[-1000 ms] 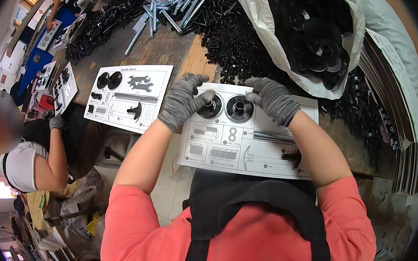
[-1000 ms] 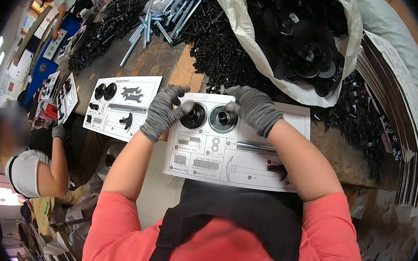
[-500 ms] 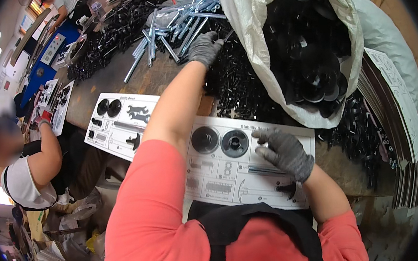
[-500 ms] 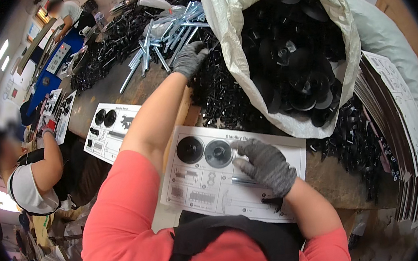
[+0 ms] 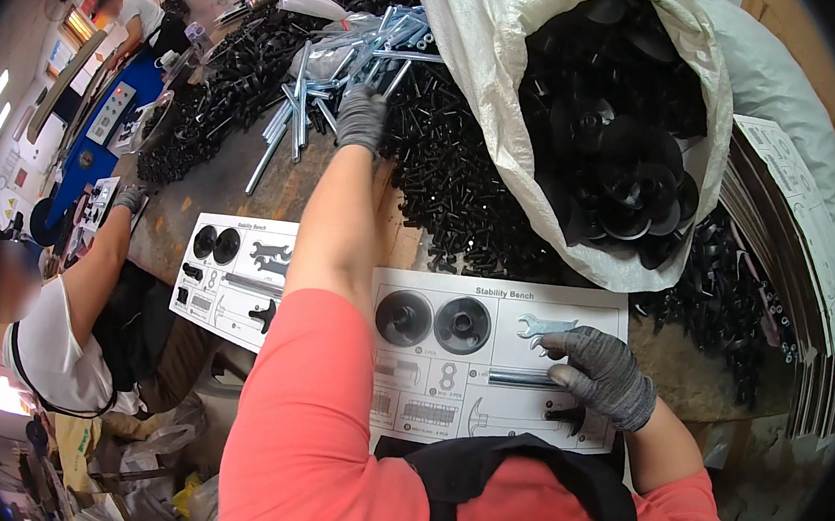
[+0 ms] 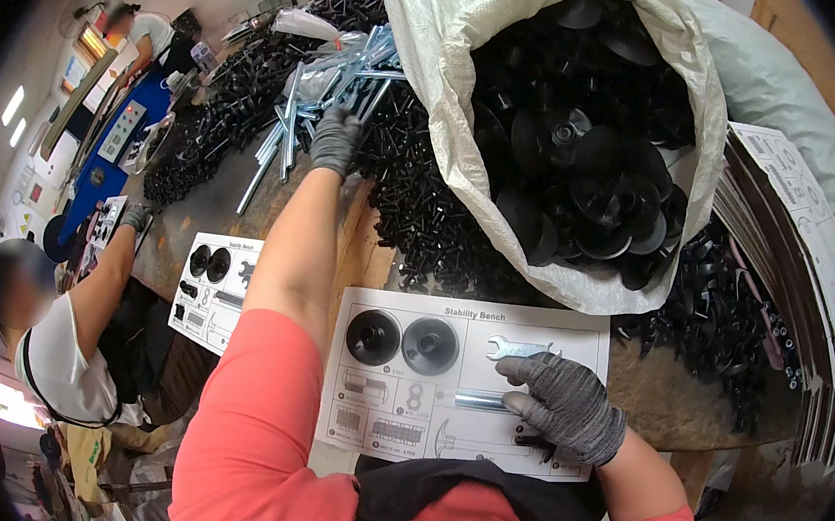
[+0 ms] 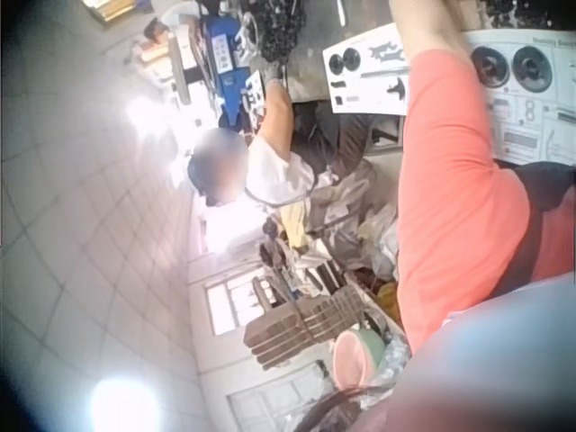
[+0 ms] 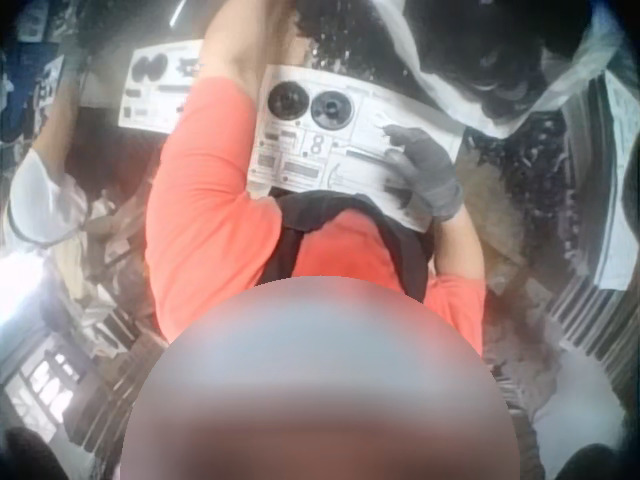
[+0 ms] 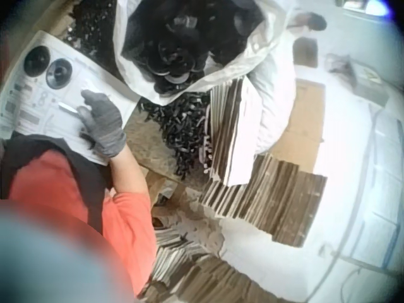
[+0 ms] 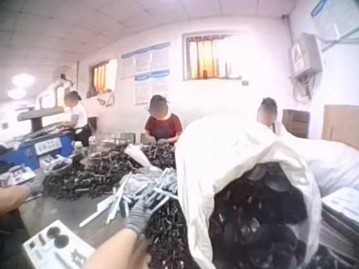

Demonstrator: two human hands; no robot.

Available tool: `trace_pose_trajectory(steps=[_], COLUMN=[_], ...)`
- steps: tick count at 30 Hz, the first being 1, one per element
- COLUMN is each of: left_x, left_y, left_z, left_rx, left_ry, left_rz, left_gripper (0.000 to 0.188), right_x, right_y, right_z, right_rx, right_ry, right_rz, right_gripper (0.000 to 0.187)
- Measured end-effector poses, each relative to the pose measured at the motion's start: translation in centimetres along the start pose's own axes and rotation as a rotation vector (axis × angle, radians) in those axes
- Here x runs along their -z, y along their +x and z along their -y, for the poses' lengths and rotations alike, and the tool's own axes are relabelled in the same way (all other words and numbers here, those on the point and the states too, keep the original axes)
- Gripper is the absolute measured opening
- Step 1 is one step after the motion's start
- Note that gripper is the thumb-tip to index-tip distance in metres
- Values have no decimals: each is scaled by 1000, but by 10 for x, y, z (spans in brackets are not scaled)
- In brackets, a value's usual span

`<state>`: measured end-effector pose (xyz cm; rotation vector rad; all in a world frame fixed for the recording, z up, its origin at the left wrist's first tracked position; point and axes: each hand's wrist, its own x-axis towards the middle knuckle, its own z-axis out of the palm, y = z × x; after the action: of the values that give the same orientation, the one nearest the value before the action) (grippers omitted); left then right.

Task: The person picks small black hardware parts from a bulk bag and places them into designated slots on a cardboard template. The person repeatedly fills the slots and stacks completed templates on the table.

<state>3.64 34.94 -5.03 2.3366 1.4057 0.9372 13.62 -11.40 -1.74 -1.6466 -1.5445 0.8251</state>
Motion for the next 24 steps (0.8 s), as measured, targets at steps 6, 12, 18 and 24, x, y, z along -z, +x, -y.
trace_pose_trajectory(steps=[6,12,18,24], left_x=[-22,-75,13,68], left_y=[-5,10,-56,-98], left_z=[46,65,-27,-23], left_rx=[209,136,212,271], left_ry=[-491,-529,-1072,-874], left_rz=[156,-1,143,257], left_gripper=[20,23,28,30], right_x=[-2,-5,10,26], right_y=[-4,-3,-8,-12], right_z=[-5,-2,-21,-41], right_rx=[-55,-89,-94,-98], right_ry=[69,93,13,-104], right_rz=[-21,-8,-239,-429], right_gripper=[34,34,29,26])
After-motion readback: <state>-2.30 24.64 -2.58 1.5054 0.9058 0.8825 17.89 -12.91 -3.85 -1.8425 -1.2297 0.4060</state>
